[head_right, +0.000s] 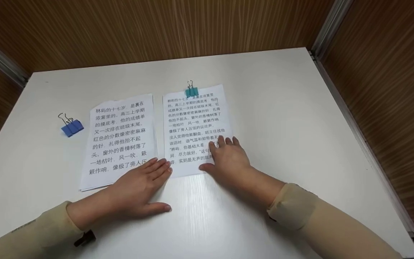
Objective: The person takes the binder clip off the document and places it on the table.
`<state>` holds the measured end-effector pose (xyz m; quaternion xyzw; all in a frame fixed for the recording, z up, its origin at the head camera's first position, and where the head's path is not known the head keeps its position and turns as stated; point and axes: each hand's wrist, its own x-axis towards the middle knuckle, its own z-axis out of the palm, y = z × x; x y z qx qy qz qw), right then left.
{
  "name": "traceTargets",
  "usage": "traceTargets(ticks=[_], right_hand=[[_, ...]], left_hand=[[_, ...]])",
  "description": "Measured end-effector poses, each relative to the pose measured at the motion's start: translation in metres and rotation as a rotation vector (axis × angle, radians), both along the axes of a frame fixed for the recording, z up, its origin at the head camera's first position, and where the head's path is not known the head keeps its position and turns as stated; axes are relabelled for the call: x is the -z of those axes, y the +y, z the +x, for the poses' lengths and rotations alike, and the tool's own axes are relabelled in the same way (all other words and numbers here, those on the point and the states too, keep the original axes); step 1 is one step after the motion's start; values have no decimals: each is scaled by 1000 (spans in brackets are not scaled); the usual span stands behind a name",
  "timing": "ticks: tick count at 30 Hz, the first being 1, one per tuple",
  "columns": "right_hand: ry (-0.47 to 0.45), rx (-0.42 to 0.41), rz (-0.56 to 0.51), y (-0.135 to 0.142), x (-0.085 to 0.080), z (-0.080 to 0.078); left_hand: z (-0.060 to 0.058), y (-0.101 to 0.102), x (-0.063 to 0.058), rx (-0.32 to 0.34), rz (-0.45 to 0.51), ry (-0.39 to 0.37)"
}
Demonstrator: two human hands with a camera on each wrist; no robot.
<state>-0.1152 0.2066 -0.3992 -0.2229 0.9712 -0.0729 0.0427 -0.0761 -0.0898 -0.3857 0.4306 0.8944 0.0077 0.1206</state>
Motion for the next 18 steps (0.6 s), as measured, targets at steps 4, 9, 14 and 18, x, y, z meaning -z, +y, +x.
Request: traceTargets(ticks=[4,9,14,18], right_hand=[[-11,3,2,0,-5,2],[-4,3,-13,1,-5,1],[-10,3,-10,0,-5,1],[-14,1,0,-1,-5,1]], left_hand=[[0,0,-5,-1,13,-14],[-10,3,-9,-4,43,-35],[-28,4,-17,-24,132,-74],[-49,4,-29,-111,248,-99]])
